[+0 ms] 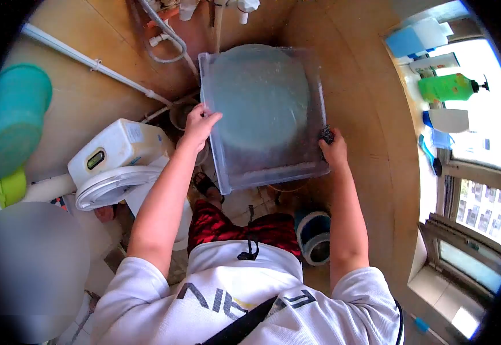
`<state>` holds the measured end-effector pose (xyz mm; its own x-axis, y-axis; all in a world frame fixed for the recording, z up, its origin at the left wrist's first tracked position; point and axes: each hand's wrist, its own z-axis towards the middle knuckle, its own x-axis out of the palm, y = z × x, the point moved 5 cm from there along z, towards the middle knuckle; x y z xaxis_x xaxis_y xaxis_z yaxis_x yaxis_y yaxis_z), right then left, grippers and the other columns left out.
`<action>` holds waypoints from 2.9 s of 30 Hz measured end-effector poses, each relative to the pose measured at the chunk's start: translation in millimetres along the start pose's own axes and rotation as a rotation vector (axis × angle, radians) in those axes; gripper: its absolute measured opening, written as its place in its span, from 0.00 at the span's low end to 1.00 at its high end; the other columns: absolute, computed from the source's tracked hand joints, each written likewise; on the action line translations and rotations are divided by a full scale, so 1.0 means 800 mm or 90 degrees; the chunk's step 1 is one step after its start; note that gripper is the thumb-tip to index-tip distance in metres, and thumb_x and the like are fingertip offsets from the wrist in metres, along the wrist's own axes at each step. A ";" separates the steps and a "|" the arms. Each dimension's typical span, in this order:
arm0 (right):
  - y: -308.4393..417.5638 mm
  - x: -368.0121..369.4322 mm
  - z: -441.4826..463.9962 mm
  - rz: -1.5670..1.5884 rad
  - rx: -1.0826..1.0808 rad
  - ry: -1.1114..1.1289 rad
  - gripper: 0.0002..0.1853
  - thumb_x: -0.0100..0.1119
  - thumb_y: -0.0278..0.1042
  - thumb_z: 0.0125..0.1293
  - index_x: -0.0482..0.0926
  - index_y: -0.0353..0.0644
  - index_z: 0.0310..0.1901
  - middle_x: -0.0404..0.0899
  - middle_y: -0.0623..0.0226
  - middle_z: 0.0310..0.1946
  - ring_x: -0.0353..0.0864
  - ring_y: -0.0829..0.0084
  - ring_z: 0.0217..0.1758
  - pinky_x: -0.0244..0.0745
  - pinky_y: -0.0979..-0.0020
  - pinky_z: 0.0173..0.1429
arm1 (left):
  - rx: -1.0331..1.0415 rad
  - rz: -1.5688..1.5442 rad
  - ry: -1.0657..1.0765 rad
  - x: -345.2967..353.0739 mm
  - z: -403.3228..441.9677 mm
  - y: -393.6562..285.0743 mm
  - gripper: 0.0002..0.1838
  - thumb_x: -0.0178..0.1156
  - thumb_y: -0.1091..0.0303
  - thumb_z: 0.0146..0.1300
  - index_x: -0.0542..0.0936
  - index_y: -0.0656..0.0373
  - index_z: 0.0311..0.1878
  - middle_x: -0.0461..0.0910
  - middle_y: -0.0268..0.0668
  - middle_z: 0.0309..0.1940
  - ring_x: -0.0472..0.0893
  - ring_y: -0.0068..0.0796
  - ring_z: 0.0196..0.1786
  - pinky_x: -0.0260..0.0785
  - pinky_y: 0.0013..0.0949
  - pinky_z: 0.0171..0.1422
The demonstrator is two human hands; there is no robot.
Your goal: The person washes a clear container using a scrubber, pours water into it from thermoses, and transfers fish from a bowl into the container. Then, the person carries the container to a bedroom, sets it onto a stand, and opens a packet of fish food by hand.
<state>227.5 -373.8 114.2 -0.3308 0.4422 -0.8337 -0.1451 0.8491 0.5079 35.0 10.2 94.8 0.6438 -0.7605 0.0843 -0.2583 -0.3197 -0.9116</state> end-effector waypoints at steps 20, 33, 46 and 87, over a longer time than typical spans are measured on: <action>-0.147 0.004 -0.225 0.126 0.180 0.155 0.35 0.67 0.40 0.56 0.69 0.35 0.64 0.78 0.47 0.55 0.78 0.52 0.58 0.73 0.57 0.61 | -0.121 0.306 0.006 0.041 -0.181 0.063 0.09 0.66 0.66 0.56 0.78 0.60 0.31 0.74 0.30 0.24 0.73 0.22 0.24 0.66 0.33 0.27; -0.265 0.040 -0.333 0.097 0.272 0.216 0.37 0.67 0.42 0.57 0.68 0.37 0.66 0.74 0.46 0.60 0.74 0.49 0.62 0.71 0.56 0.65 | -0.238 0.318 0.069 0.073 -0.297 0.148 0.09 0.66 0.66 0.58 0.76 0.59 0.31 0.76 0.32 0.25 0.75 0.24 0.26 0.69 0.33 0.30; -0.307 0.090 -0.296 -0.064 0.190 0.390 0.35 0.67 0.40 0.55 0.68 0.43 0.65 0.70 0.52 0.64 0.69 0.52 0.67 0.67 0.59 0.68 | -0.494 0.155 0.097 0.086 -0.266 0.194 0.19 0.63 0.54 0.63 0.72 0.60 0.28 0.72 0.36 0.23 0.77 0.35 0.29 0.70 0.38 0.32; -0.268 0.067 -0.311 0.630 0.232 0.447 0.29 0.66 0.41 0.61 0.74 0.45 0.64 0.72 0.63 0.63 0.67 0.63 0.68 0.58 0.59 0.72 | -0.345 -0.252 0.365 0.569 -0.139 0.034 0.26 0.51 0.80 0.63 0.56 0.73 0.63 0.51 0.54 0.63 0.57 0.63 0.67 0.50 0.70 0.73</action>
<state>9.0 -603.6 14.5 -0.5884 0.7785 0.2184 0.6741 0.3232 0.6642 240.7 -407.5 152.7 0.3360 -0.6568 0.6751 -0.4925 -0.7335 -0.4685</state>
